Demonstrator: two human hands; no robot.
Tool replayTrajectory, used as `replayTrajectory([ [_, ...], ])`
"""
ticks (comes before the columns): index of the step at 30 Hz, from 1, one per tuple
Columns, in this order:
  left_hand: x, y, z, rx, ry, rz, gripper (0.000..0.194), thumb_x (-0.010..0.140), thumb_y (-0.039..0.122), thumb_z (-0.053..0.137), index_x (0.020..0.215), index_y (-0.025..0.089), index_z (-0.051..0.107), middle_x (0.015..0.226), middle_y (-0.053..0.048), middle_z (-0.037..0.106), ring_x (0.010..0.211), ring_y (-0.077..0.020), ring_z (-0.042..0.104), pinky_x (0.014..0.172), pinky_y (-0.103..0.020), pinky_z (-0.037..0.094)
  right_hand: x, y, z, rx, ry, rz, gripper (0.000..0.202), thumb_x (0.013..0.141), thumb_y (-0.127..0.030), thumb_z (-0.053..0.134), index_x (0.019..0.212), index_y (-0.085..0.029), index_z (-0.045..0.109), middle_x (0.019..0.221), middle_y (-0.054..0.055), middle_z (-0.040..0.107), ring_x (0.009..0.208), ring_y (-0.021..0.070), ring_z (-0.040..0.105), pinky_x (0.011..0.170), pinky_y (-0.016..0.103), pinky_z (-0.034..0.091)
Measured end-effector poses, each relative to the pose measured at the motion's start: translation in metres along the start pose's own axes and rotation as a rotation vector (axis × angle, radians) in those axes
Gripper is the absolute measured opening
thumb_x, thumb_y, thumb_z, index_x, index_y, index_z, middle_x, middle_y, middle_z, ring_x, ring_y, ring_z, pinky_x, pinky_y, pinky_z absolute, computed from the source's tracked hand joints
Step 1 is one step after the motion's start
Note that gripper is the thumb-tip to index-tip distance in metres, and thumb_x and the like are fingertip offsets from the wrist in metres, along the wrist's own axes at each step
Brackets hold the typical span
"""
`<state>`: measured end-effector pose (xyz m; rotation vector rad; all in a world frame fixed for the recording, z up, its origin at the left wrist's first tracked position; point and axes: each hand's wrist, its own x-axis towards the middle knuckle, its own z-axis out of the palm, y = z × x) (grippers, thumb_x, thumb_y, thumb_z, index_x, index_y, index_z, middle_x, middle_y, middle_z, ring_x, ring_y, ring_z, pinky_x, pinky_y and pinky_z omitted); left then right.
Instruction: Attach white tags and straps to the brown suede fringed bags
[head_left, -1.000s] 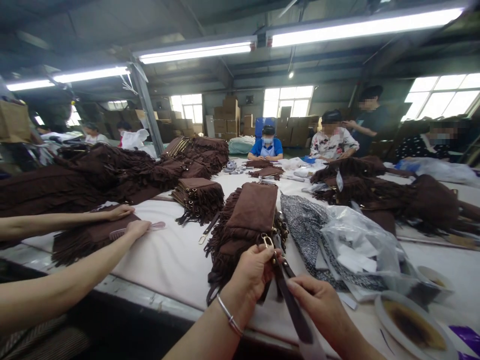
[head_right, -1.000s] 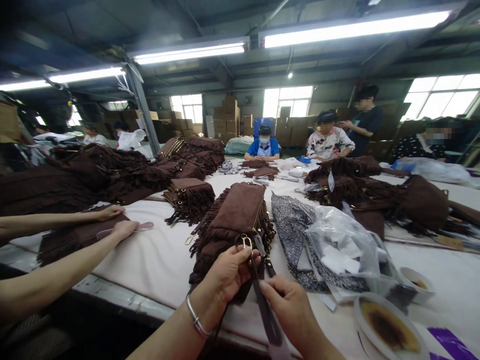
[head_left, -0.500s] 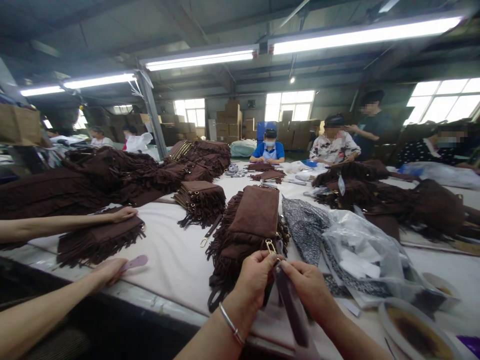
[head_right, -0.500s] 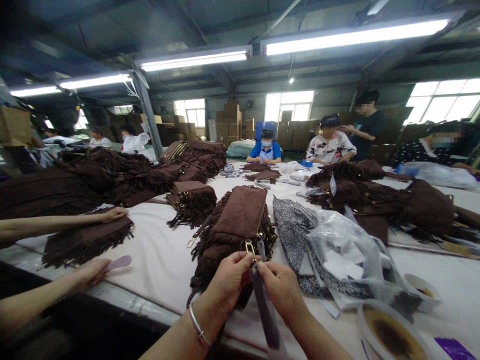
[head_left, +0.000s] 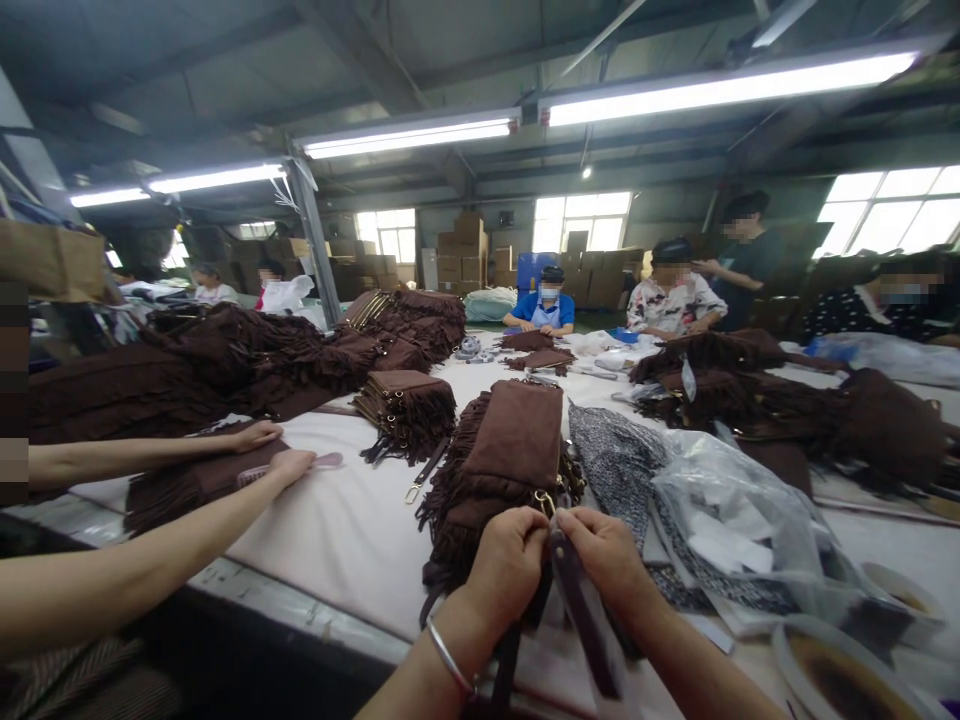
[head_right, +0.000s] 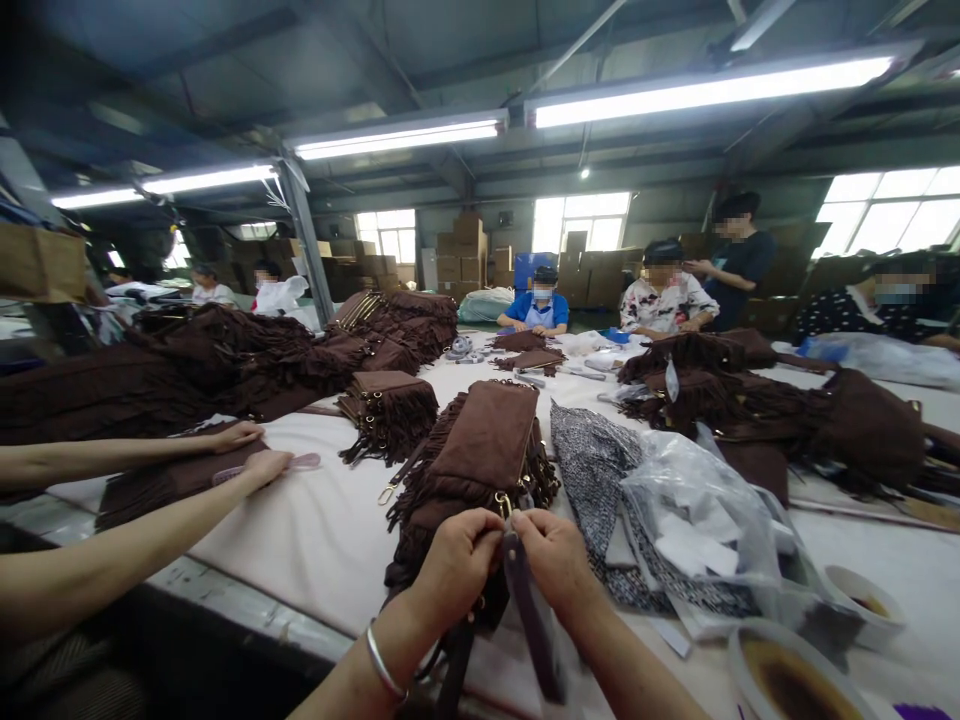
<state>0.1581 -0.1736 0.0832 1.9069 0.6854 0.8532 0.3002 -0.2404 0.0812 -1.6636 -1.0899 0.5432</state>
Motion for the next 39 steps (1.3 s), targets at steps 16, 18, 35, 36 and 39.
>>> replayTrajectory([
  [16, 0.026, 0.004, -0.001, 0.465, 0.192, 0.133, 0.016, 0.091, 0.022, 0.046, 0.083, 0.021, 0.06, 0.083, -0.007, 0.062, 0.076, -0.0206, 0.06, 0.07, -0.031, 0.043, 0.022, -0.004, 0.001, -0.227, -0.019, -0.336, 0.03, 0.091, -0.033, 0.047, 0.098, -0.02, 0.073, 0.096, 0.008, 0.074, 0.092, 0.0226, 0.066, 0.085, 0.033, 0.05],
  [18, 0.034, 0.005, 0.0, 0.513, 0.206, 0.122, 0.015, 0.089, 0.019, 0.047, 0.079, 0.021, 0.058, 0.082, -0.006, 0.061, 0.075, -0.0204, 0.059, 0.069, -0.031, 0.041, 0.025, -0.01, 0.001, -0.283, 0.001, -0.314, 0.029, 0.09, -0.031, 0.047, 0.09, -0.02, 0.074, 0.088, 0.007, 0.073, 0.085, 0.0219, 0.066, 0.079, 0.032, 0.049],
  [35, -0.045, -0.014, 0.04, -0.398, 0.37, -0.288, 0.052, 0.07, 0.043, 0.075, 0.111, 0.015, 0.057, 0.11, -0.018, 0.067, 0.103, -0.0289, 0.064, 0.091, -0.034, 0.048, 0.053, -0.035, 0.009, -0.538, 0.148, -0.367, 0.026, 0.087, -0.032, 0.051, 0.07, -0.021, 0.067, 0.076, 0.005, 0.071, 0.073, 0.0185, 0.063, 0.071, 0.028, 0.041],
  [36, -0.046, -0.017, 0.044, -0.457, 0.357, -0.335, 0.055, 0.066, 0.045, 0.078, 0.108, 0.015, 0.058, 0.106, -0.018, 0.068, 0.1, -0.0289, 0.066, 0.089, -0.034, 0.049, 0.054, -0.036, 0.01, -0.535, 0.154, -0.365, 0.026, 0.087, -0.033, 0.052, 0.071, -0.021, 0.067, 0.077, 0.005, 0.071, 0.073, 0.0187, 0.063, 0.071, 0.028, 0.041],
  [39, -0.046, -0.026, 0.056, -0.657, 0.222, -0.492, 0.056, 0.06, 0.054, 0.082, 0.093, 0.015, 0.06, 0.086, -0.014, 0.07, 0.087, -0.0268, 0.068, 0.078, -0.033, 0.051, 0.058, -0.037, 0.011, -0.515, 0.138, -0.325, 0.025, 0.086, -0.034, 0.053, 0.069, -0.021, 0.068, 0.074, 0.005, 0.072, 0.072, 0.0186, 0.063, 0.07, 0.028, 0.04],
])
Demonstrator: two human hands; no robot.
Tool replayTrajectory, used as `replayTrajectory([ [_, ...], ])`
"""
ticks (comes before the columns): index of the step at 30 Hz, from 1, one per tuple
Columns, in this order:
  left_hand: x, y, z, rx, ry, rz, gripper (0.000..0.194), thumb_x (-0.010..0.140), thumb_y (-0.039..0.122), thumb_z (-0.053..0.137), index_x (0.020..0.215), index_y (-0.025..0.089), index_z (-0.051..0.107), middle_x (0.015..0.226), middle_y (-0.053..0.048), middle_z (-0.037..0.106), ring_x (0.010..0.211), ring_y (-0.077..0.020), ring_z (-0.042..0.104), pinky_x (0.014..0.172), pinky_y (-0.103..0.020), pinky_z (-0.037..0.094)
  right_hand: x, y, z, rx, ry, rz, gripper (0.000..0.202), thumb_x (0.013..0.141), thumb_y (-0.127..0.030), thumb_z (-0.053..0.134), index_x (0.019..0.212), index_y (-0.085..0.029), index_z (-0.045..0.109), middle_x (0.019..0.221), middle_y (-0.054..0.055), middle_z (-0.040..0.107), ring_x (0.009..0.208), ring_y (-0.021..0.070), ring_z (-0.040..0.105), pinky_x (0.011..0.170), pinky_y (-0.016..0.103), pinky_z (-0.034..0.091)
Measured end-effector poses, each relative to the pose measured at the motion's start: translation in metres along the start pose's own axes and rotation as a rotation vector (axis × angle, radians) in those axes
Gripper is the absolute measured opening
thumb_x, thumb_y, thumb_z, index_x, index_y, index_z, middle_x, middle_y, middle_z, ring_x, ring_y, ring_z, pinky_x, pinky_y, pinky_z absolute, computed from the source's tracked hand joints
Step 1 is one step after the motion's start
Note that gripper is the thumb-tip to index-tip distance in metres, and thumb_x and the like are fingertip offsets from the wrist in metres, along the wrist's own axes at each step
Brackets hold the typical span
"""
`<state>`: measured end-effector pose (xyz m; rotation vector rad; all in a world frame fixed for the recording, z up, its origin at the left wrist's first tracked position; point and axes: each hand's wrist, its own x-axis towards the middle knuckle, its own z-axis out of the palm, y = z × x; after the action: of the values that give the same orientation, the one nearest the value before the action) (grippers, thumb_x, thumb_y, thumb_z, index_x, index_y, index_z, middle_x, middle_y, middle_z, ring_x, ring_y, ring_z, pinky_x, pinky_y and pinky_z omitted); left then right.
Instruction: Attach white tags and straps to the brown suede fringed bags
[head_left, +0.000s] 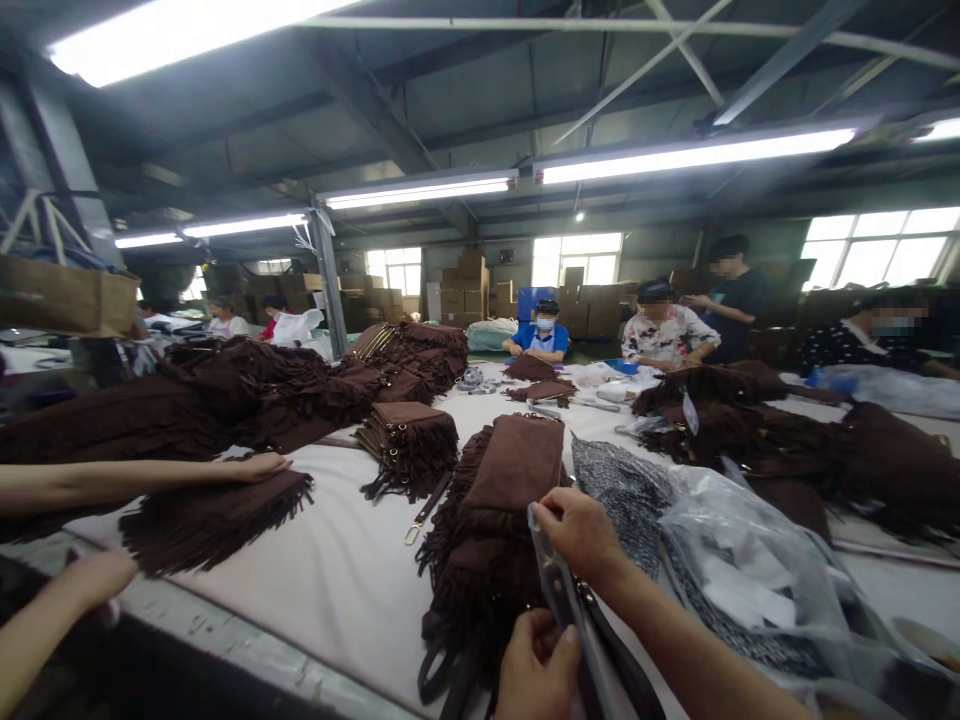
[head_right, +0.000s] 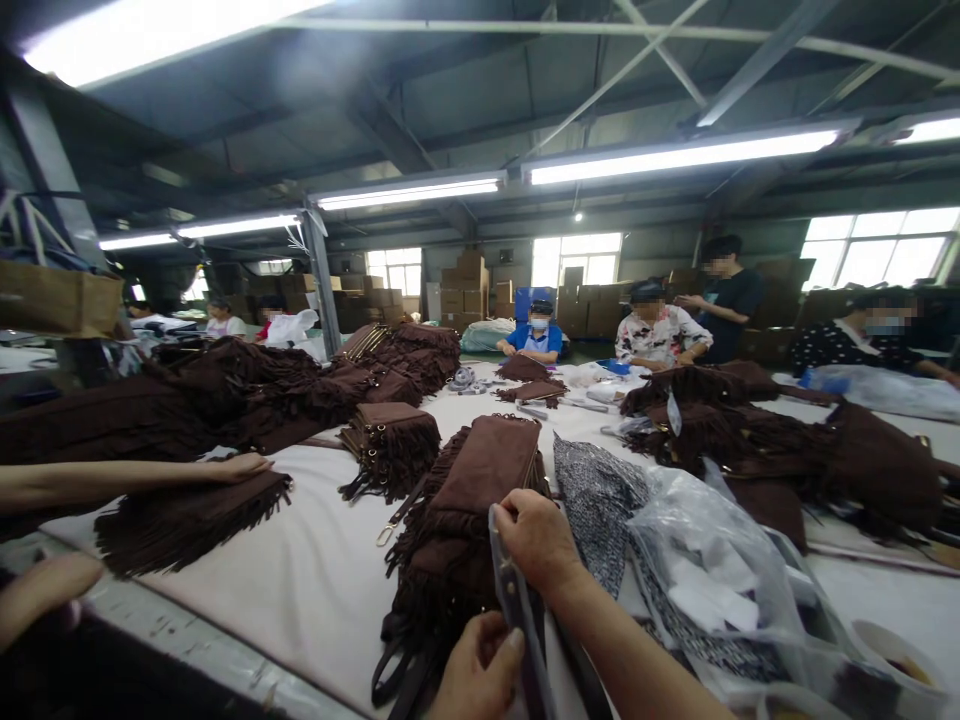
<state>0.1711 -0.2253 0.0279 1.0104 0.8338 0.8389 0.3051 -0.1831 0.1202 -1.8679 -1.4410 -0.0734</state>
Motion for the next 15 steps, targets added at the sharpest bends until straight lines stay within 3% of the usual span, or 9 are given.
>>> replayTrajectory([
  [3, 0.001, -0.002, 0.001, -0.162, -0.2, -0.195, 0.06, 0.059, 0.066, 0.078, 0.085, 0.016, 0.058, 0.066, -0.005, 0.064, 0.063, -0.0209, 0.065, 0.06, -0.031, 0.049, 0.004, 0.004, 0.0, 0.018, -0.027, 0.039, 0.024, 0.084, -0.034, 0.056, 0.067, -0.022, 0.069, 0.069, 0.004, 0.071, 0.068, 0.0179, 0.063, 0.067, 0.027, 0.039],
  [5, 0.001, 0.009, -0.005, -0.226, -0.301, -0.23, 0.059, 0.059, 0.067, 0.077, 0.082, 0.018, 0.055, 0.057, 0.002, 0.057, 0.048, -0.0142, 0.056, 0.05, -0.027, 0.045, 0.007, 0.01, -0.001, 0.02, -0.031, 0.055, 0.023, 0.082, -0.034, 0.058, 0.065, -0.021, 0.068, 0.066, 0.003, 0.07, 0.066, 0.0177, 0.062, 0.065, 0.027, 0.039],
  [8, 0.002, 0.046, -0.025, -0.375, -0.349, -0.321, 0.047, 0.067, 0.051, 0.081, 0.082, 0.017, 0.052, 0.057, 0.008, 0.048, 0.037, -0.003, 0.038, 0.038, -0.016, 0.031, 0.011, 0.021, -0.001, 0.043, -0.043, 0.069, 0.026, 0.081, -0.036, 0.06, 0.06, -0.021, 0.065, 0.062, 0.002, 0.068, 0.063, 0.0175, 0.061, 0.063, 0.027, 0.038],
  [10, 0.005, 0.076, -0.04, -0.568, -0.375, -0.509, 0.032, 0.081, 0.037, 0.073, 0.086, 0.014, 0.052, 0.058, 0.01, 0.042, 0.036, 0.0012, 0.031, 0.035, -0.011, 0.021, 0.012, 0.026, -0.001, 0.073, -0.057, 0.068, 0.032, 0.082, -0.041, 0.059, 0.057, -0.02, 0.062, 0.059, 0.001, 0.066, 0.061, 0.0173, 0.06, 0.062, 0.027, 0.037],
  [12, 0.009, 0.103, -0.052, -0.757, -0.406, -0.67, 0.025, 0.093, 0.035, 0.056, 0.088, 0.011, 0.051, 0.057, 0.011, 0.036, 0.035, 0.0018, 0.03, 0.034, -0.009, 0.016, 0.013, 0.028, 0.0, 0.109, -0.071, 0.063, 0.039, 0.082, -0.046, 0.059, 0.054, -0.02, 0.059, 0.055, 0.001, 0.062, 0.058, 0.017, 0.057, 0.06, 0.028, 0.036],
  [15, 0.014, 0.126, -0.06, -0.924, -0.421, -0.739, 0.034, 0.1, 0.04, 0.039, 0.09, 0.01, 0.05, 0.055, 0.01, 0.034, 0.033, 0.0011, 0.031, 0.033, -0.009, 0.016, 0.011, 0.028, -0.002, 0.171, -0.085, 0.046, 0.044, 0.087, -0.05, 0.052, 0.057, -0.02, 0.059, 0.056, 0.001, 0.06, 0.059, 0.017, 0.057, 0.06, 0.028, 0.038],
])
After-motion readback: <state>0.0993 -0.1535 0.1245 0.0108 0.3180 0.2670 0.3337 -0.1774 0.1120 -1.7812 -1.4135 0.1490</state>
